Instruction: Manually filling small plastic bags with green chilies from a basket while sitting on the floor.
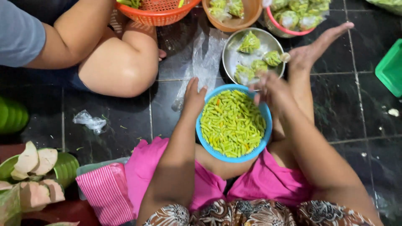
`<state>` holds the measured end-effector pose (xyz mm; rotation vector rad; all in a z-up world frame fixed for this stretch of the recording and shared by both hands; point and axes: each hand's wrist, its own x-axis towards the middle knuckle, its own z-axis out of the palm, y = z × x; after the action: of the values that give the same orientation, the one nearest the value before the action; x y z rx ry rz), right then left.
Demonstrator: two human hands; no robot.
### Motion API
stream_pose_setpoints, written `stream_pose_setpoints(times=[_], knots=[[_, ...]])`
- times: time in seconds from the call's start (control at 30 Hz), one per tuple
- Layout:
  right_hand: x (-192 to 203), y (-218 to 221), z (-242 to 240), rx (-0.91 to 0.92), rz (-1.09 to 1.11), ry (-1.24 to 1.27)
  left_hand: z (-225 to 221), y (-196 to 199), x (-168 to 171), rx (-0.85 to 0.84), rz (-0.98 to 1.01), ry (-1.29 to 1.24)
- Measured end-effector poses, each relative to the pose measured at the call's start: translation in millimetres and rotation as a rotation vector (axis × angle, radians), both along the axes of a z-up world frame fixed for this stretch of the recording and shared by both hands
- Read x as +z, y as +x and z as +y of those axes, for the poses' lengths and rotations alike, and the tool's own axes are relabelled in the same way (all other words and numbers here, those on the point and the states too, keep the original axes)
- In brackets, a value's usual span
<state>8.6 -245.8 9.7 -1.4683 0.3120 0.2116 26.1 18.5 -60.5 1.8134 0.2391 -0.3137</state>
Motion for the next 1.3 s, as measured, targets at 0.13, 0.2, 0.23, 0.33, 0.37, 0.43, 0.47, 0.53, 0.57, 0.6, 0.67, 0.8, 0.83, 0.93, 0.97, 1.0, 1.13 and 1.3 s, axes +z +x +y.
stream_pose_setpoints(times=[0.13, 0.2, 0.23, 0.33, 0.37, 0.43, 0.47, 0.53, 0.57, 0.6, 0.67, 0.8, 0.83, 0.93, 0.97, 1.0, 1.13, 1.3], knots=[[-11, -125, 13, -0.008, 0.086, -0.011, 5, -2, -8, 0.064, -0.143, -0.038], [-58, -158, -3, -0.024, -0.045, -0.161, 3, -11, 0, 0.257, -0.316, -0.415], [-65, -159, -3, -0.024, -0.042, -0.161, 5, -15, 15, 0.257, -0.312, -0.415], [-75, -154, -2, -0.088, -0.191, -0.347, 4, -23, 42, 0.339, -0.195, -0.581], [-70, -143, 1, -0.037, -0.269, -0.384, 4, -23, 39, 0.326, -0.200, -0.687], [-62, -128, 1, 0.013, -0.350, -0.416, -1, -23, 32, 0.310, -0.207, -0.789], [-59, -125, -3, 0.046, -0.405, -0.488, -6, -23, 28, 0.295, -0.194, -0.843], [-40, -138, -11, 0.102, -0.460, -0.539, -7, -23, 14, 0.304, -0.188, -0.880], [-21, -151, -21, 0.071, -0.436, -0.620, -9, -20, 3, 0.290, -0.169, -0.908], [-3, -164, -32, 0.041, -0.412, -0.701, -10, -16, -8, 0.276, -0.150, -0.936], [12, -200, -65, 0.014, -0.260, -0.514, -5, -14, 14, 0.268, -0.068, -0.833], [24, -270, -109, 0.197, 0.046, -0.301, -10, -16, 14, 0.220, 0.016, -0.791], [24, -287, -117, 0.303, 0.114, -0.277, -12, -17, 11, 0.239, 0.024, -0.790], [30, -326, -135, 0.528, 0.262, -0.228, -21, -30, 10, 0.217, -0.042, -0.810], [32, -328, -132, 0.365, 0.176, -0.520, -23, -35, 16, 0.202, -0.061, -0.832], [36, -330, -130, 0.190, 0.087, -0.804, -25, -41, 24, 0.186, -0.079, -0.853], [39, -326, -119, 0.165, 0.116, -0.983, -31, -77, 54, 0.162, -0.022, -0.899], [27, -321, -121, 0.187, 0.197, -1.061, -44, -120, 68, 0.209, 0.025, -1.026]])
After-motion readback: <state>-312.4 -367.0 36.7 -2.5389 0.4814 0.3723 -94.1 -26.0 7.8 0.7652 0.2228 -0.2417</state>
